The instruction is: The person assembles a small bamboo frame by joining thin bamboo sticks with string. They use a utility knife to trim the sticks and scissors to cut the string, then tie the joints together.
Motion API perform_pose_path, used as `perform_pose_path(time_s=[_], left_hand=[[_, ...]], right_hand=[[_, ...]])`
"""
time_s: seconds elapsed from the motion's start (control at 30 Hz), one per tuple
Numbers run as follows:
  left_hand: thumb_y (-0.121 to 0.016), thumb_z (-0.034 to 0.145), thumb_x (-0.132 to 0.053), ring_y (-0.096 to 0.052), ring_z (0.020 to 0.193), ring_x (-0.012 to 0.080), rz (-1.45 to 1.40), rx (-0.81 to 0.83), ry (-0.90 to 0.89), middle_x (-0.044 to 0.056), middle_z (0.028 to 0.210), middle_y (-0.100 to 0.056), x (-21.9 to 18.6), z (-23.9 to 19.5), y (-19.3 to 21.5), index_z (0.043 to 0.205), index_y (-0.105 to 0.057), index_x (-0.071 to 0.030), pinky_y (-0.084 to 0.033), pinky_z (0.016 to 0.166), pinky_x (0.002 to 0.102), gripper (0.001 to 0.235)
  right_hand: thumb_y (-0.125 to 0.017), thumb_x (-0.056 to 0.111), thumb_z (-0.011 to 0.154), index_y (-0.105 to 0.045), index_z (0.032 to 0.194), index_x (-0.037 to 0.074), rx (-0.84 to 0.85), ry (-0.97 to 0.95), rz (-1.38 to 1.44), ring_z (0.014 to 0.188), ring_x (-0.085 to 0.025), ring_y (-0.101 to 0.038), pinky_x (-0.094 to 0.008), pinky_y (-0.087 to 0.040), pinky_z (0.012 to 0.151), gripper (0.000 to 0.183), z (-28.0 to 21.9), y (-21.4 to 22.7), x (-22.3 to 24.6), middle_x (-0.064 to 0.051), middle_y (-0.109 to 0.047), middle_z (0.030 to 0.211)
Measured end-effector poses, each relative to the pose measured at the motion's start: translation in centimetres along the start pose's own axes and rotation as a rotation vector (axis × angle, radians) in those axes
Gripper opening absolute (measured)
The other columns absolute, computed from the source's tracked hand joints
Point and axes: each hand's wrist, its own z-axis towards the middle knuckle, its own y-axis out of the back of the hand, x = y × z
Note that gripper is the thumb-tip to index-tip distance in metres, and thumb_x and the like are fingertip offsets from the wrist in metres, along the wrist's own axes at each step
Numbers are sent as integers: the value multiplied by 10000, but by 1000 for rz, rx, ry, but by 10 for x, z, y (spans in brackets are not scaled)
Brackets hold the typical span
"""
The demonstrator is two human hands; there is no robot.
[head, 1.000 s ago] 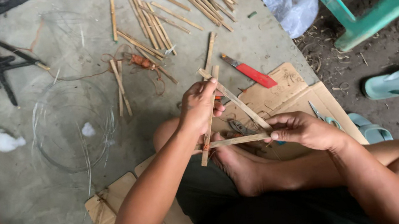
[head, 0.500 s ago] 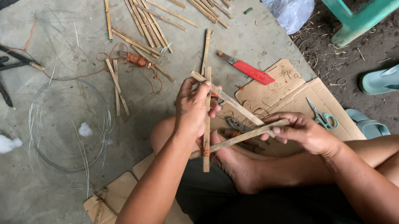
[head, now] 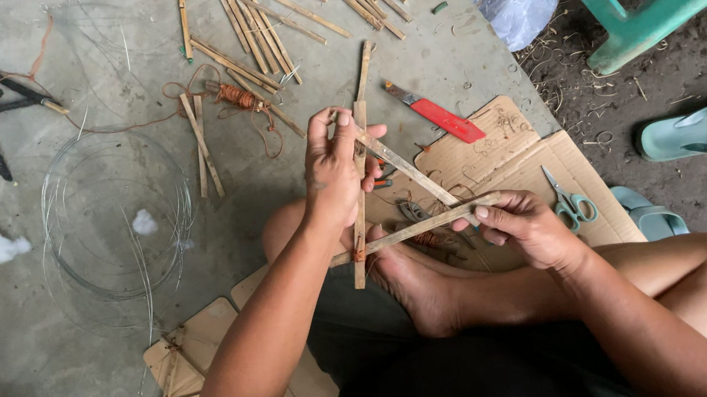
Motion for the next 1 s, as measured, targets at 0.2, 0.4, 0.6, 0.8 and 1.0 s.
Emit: perform_pose_path(time_s=[0.2,0.4,0.6,0.8,1.0], left_hand=[[-524,1057,-283,-612,595,131,-5,19,-41,198,1117,-737,4,4,3,1142,-427,-127,-463,434,255,203],[-589,1019,-192,-690,694,189,42,97,116,204,1140,-742,-3,13,17,1100,-443,-83,-599,549,334,200],[-631,981,-184,-721,830,198,123,217,256,154,1196,-742,-4,35,27,1214,-562,-68,-637,728,388,270],[-638,960,-188,-718,850,201,123,255,311,155,1174,-750,3,49,35,1161,-643,-49,-634,765,401,244],[-666,981,-183,-725,853,216,120,248,291,105,1035,-720,9,50,41,1139,-638,-18,-632,754,408,231]], right_hand=[[-660,225,980,-778,960,-20,-113,43,-147,600,-94,-442,-245,-394,551,273,3,-9,0,-74,-773,887],[-652,232,999,-772,974,-7,-226,60,-120,590,-88,-422,-242,-350,539,270,6,-4,-9,-83,-750,871],[-644,211,991,-716,924,7,-199,91,7,621,-88,-455,-247,-372,578,226,11,10,-8,-149,-779,916],[-658,197,989,-708,903,14,-220,82,-14,621,-97,-431,-252,-379,597,208,11,17,-14,-165,-769,905],[-661,196,1004,-690,867,13,-180,117,-11,615,-94,-420,-250,-368,578,231,13,13,-16,-164,-783,915]])
